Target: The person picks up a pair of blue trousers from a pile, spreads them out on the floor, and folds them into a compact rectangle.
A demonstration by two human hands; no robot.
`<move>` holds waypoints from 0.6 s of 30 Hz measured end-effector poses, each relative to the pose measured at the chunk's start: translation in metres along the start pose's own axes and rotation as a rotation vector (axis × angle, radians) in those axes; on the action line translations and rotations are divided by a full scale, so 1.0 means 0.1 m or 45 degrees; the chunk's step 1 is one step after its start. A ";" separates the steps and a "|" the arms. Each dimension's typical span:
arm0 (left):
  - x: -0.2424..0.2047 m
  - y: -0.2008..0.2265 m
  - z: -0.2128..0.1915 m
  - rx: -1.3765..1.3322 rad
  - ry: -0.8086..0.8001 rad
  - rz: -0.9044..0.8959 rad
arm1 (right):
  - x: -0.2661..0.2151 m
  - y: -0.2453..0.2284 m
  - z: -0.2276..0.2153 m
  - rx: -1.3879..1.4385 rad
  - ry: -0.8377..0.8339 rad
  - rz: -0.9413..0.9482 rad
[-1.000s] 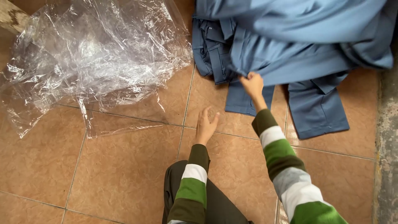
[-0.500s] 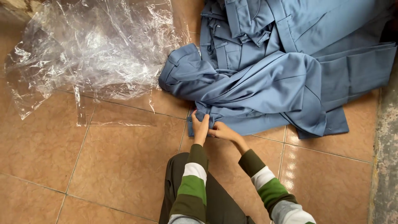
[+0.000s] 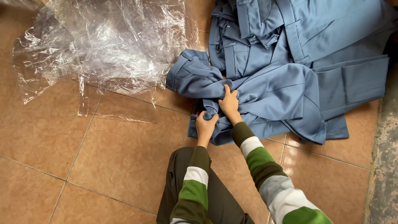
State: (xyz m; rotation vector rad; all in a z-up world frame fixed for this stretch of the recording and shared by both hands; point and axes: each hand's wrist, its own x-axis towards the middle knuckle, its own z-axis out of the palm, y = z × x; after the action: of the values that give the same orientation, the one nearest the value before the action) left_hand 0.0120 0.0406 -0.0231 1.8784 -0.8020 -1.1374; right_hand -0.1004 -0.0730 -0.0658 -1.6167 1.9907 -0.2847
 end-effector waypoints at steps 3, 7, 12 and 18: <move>-0.04 0.03 -0.16 -0.132 0.151 0.125 | 0.48 0.26 0.26 0.063 0.071 -0.057; -0.40 0.49 -0.62 -0.331 0.205 0.273 | 0.62 0.36 -0.12 0.162 0.219 -0.066; -0.63 0.91 -1.45 -0.543 0.360 0.711 | 0.55 0.73 -0.54 0.084 0.333 -0.193; -0.15 0.23 -2.14 -0.582 0.915 0.834 | 0.25 0.69 -0.69 0.048 0.200 -0.169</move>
State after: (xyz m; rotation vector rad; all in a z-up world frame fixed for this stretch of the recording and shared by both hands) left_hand 0.1983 0.1048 0.0660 1.3250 -0.5922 -0.1712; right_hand -0.1981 -0.0921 -0.0496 -1.7530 1.9811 -0.5113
